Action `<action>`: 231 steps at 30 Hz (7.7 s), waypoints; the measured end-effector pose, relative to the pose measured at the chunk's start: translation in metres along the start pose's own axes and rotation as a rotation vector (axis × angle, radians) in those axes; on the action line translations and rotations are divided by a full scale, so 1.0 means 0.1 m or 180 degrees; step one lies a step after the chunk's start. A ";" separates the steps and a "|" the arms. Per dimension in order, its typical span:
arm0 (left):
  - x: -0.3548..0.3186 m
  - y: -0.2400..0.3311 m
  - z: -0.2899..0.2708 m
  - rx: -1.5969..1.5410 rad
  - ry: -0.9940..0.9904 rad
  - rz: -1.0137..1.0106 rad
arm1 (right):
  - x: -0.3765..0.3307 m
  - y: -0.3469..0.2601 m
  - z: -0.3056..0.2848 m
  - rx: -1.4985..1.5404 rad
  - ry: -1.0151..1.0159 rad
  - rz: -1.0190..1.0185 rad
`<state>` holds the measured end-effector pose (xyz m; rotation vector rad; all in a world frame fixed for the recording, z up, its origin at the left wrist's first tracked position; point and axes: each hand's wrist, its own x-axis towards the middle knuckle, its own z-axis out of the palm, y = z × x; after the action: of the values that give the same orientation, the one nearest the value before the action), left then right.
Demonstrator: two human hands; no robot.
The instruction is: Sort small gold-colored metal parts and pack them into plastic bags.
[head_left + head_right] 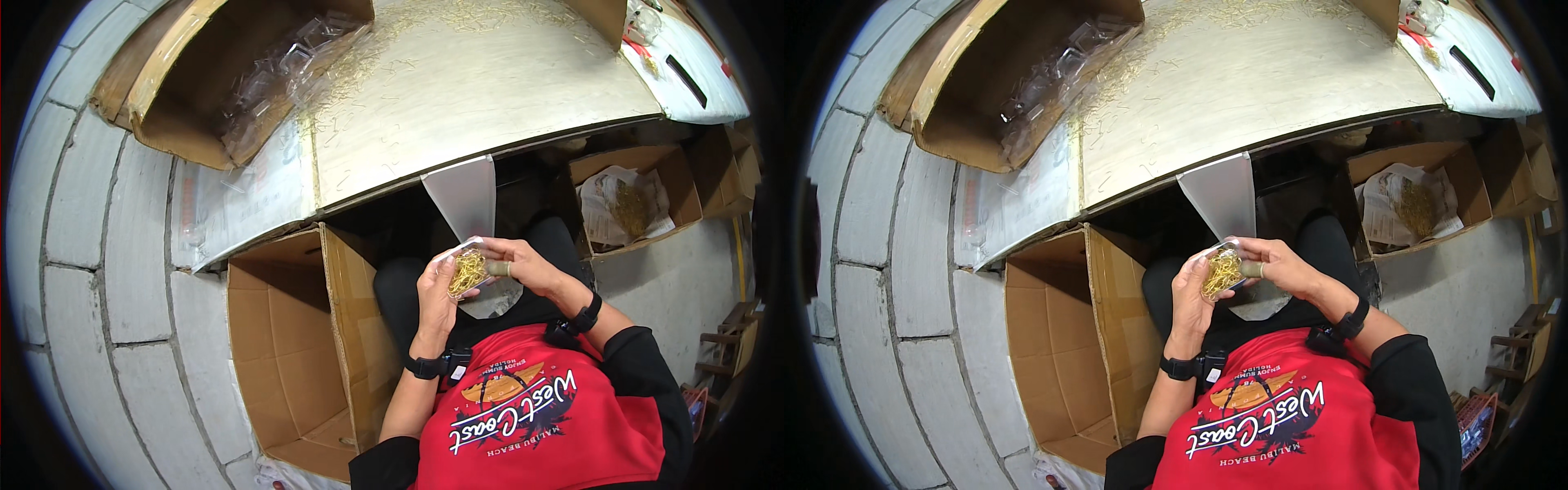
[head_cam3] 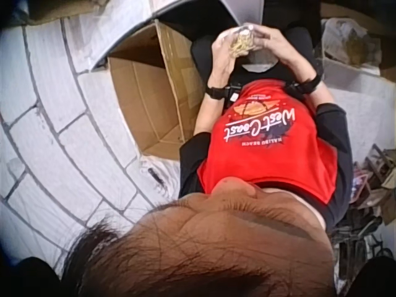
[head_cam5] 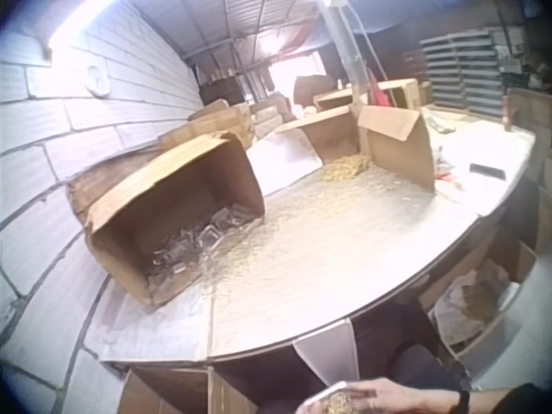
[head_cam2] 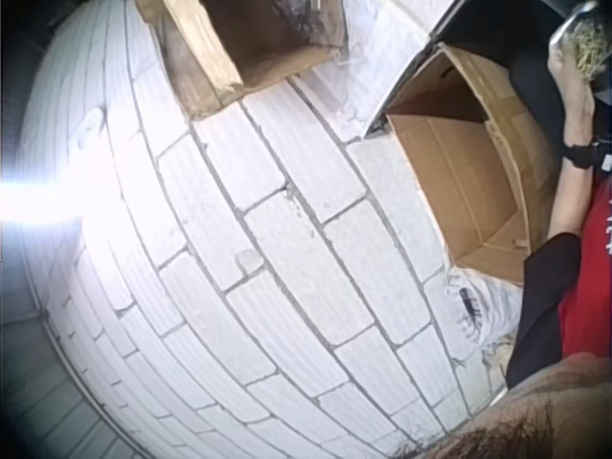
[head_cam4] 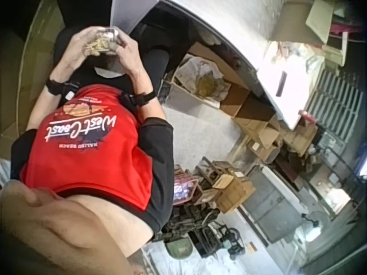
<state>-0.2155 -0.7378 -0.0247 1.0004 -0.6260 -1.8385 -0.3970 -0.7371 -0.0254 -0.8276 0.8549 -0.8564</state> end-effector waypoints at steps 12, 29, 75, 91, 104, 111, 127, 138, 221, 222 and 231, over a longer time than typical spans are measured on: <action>0.01 0.01 0.00 -0.0003 0.0058 0.0013 | -0.02 0.02 -0.07 -0.0630 0.0793 -0.0813; 0.01 -0.12 0.02 -0.0056 0.0017 0.0243 | -0.01 -0.14 0.28 -0.3808 0.0380 -0.1645; -0.37 1.23 0.10 0.0550 -0.0156 0.0430 | -0.18 -0.94 0.91 -0.4176 0.0032 -0.2967; -1.43 1.68 -2.93 0.0189 0.1871 0.0580 | 0.22 -0.60 0.72 -0.3280 0.0938 -0.1630; -1.60 -1.38 -4.93 -0.0854 0.4004 -0.0740 | 0.59 -0.50 0.74 -0.4441 0.0907 -0.1100; -1.41 -2.64 -5.59 0.0056 0.4585 -0.0367 | 0.69 -0.50 0.98 -0.4722 0.0672 -0.0926; -1.08 0.13 -4.65 0.1444 0.2699 0.0094 | 1.49 -1.49 0.67 -0.5721 0.0265 -0.2250; 0.77 3.22 -2.51 0.3144 0.2419 0.1761 | 3.78 -2.10 -0.23 -0.5502 0.1839 -0.0806; 0.87 -0.76 -0.57 -0.0135 -0.0578 -0.1155 | 0.62 -0.83 0.21 -0.4477 0.1220 -0.2075; 0.86 -0.79 -0.53 -0.0187 -0.0478 -0.1138 | 0.49 -0.87 0.17 -0.4392 0.1152 -0.2195; 0.69 -0.76 -0.57 -0.0084 -0.0427 -0.1036 | 0.04 -0.34 -0.14 -0.3408 0.0592 -0.1483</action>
<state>-0.2211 -0.7656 -0.1382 1.0129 -0.5397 -2.2082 -0.4171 -0.7584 -0.0029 -1.9585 1.3322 -0.8572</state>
